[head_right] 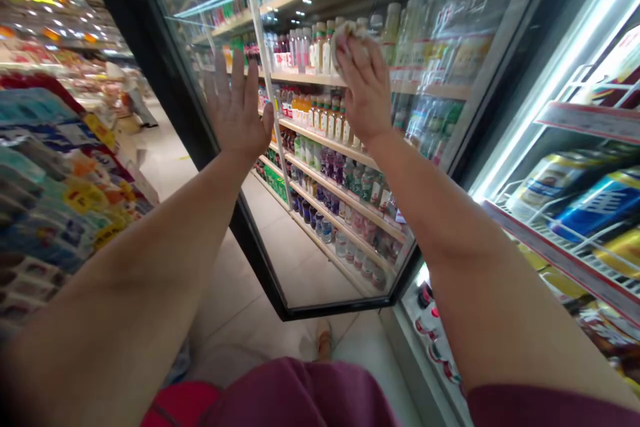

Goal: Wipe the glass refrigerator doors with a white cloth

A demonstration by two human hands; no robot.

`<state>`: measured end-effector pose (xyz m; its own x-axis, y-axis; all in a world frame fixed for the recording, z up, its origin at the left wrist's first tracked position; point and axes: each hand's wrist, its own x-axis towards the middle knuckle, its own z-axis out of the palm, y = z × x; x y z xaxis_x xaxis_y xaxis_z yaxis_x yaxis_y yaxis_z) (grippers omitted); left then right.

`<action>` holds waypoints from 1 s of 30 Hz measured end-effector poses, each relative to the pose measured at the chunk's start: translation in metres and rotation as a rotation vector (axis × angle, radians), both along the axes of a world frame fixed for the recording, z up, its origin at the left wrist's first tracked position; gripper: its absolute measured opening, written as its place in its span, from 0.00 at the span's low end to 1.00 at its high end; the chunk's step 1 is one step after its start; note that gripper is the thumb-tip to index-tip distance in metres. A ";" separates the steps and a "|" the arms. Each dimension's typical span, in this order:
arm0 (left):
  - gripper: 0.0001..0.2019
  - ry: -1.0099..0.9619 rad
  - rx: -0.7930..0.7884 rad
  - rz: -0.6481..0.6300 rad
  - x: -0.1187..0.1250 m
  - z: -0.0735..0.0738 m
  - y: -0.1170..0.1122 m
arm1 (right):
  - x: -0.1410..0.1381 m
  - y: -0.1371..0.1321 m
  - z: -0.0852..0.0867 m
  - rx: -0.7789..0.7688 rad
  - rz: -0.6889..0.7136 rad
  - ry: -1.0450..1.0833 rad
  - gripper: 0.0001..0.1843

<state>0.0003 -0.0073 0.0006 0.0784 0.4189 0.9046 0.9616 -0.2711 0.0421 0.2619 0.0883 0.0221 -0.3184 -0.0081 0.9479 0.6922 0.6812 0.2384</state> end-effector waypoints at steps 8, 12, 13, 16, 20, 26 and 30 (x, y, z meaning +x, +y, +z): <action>0.34 -0.017 0.010 -0.003 0.002 -0.001 -0.003 | -0.015 -0.008 0.037 0.014 -0.049 -0.053 0.32; 0.34 -0.031 -0.007 -0.006 0.004 0.000 -0.006 | -0.022 -0.009 0.048 0.048 -0.065 0.018 0.35; 0.34 -0.028 -0.006 -0.005 0.005 -0.001 -0.006 | -0.024 -0.010 0.046 0.047 -0.046 -0.095 0.35; 0.34 -0.014 0.015 0.010 0.006 -0.002 -0.007 | -0.027 -0.010 0.036 0.046 0.010 -0.409 0.35; 0.33 -0.006 0.018 0.031 0.007 -0.002 -0.008 | -0.027 -0.004 0.031 0.066 0.009 -0.086 0.30; 0.34 -0.008 -0.021 0.067 0.011 0.000 -0.014 | -0.024 -0.010 0.025 0.041 -0.018 -0.003 0.33; 0.36 -0.033 -0.051 0.047 0.014 0.001 -0.018 | -0.022 -0.012 0.020 -0.004 0.031 -0.262 0.34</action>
